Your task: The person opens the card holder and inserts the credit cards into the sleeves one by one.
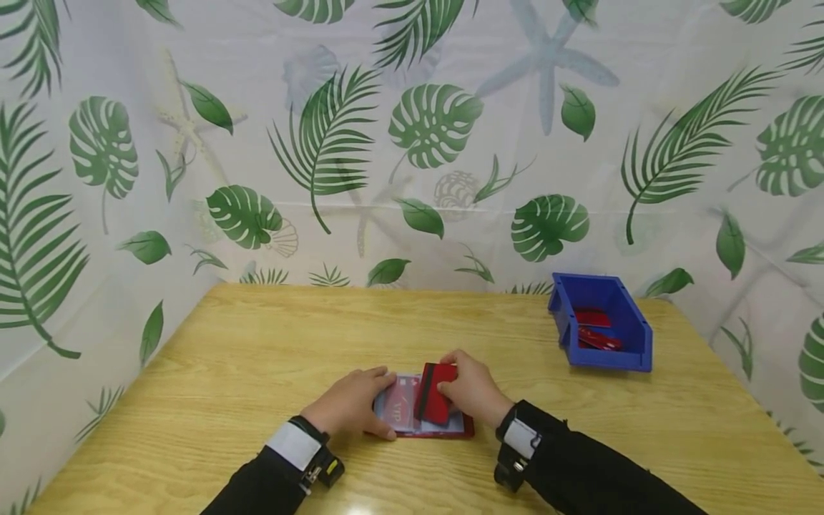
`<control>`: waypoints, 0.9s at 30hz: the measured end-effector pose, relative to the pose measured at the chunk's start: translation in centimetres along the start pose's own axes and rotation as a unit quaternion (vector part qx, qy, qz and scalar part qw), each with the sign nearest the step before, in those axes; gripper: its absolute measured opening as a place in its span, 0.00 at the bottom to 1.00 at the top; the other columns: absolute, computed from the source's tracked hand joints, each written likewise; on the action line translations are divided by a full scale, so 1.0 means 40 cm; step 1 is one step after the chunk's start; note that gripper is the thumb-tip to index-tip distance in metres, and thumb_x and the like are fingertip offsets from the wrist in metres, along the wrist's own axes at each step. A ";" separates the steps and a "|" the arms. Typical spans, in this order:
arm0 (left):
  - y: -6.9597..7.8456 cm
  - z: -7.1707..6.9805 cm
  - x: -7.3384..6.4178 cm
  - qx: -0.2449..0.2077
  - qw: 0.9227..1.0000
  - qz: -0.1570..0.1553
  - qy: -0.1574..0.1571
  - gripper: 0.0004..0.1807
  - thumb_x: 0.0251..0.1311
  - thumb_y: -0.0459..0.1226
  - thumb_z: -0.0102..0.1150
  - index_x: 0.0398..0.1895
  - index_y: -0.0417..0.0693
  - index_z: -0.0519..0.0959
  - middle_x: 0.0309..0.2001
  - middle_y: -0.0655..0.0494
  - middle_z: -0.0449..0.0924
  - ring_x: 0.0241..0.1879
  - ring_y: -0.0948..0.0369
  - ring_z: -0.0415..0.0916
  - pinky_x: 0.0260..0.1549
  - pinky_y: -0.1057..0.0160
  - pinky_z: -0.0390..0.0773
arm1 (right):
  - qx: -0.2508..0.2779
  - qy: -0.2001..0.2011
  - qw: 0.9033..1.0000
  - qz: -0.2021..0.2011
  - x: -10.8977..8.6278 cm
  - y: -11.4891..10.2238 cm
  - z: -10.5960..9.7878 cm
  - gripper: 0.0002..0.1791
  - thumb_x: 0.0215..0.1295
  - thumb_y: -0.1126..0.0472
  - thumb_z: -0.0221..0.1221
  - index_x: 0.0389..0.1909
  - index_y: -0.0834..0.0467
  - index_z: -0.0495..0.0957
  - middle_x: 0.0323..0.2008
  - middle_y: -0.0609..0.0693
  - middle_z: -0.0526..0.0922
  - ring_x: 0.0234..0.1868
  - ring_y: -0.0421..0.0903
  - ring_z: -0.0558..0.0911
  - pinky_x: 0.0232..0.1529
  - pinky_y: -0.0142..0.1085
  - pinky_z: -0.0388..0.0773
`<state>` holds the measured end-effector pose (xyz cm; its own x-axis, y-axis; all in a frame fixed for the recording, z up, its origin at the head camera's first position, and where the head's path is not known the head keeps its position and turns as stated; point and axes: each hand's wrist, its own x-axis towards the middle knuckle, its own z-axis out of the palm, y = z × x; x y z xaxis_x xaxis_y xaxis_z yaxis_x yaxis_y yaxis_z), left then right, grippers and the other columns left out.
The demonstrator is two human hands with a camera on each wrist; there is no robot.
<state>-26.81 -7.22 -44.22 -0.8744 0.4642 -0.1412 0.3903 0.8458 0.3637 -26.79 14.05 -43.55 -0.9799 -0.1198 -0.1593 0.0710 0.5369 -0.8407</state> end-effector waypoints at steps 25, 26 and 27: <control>0.005 -0.004 -0.004 0.007 1.000 0.003 0.007 0.49 0.41 0.53 0.78 0.69 0.48 0.69 0.69 0.47 0.65 0.65 0.45 0.64 0.61 0.51 0.67 | -0.253 -0.041 0.964 -0.071 0.008 -0.004 0.022 0.22 0.66 0.60 0.60 0.61 0.57 0.77 0.35 0.53 0.80 0.30 0.45 0.72 0.32 0.38 0.67; 0.006 -0.004 -0.006 0.006 1.000 0.004 0.006 0.49 0.41 0.53 0.78 0.69 0.48 0.69 0.69 0.47 0.65 0.65 0.44 0.65 0.61 0.51 0.67 | -0.263 -0.044 0.961 -0.079 0.008 -0.007 0.025 0.22 0.66 0.60 0.60 0.61 0.58 0.76 0.39 0.53 0.81 0.32 0.45 0.73 0.34 0.39 0.69; 0.007 -0.004 -0.007 0.004 1.000 0.004 0.006 0.49 0.41 0.53 0.78 0.69 0.48 0.69 0.68 0.47 0.65 0.65 0.44 0.65 0.62 0.51 0.67 | -0.272 -0.045 0.957 -0.089 0.007 -0.008 0.029 0.23 0.66 0.61 0.60 0.62 0.58 0.76 0.43 0.54 0.82 0.33 0.45 0.74 0.37 0.39 0.71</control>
<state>-26.49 -7.15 -43.94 -0.8746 0.4677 -0.1279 0.3995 0.8446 0.3565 -26.88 12.87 -43.91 -0.9456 -0.3087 -0.1029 -0.2278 0.8538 -0.4681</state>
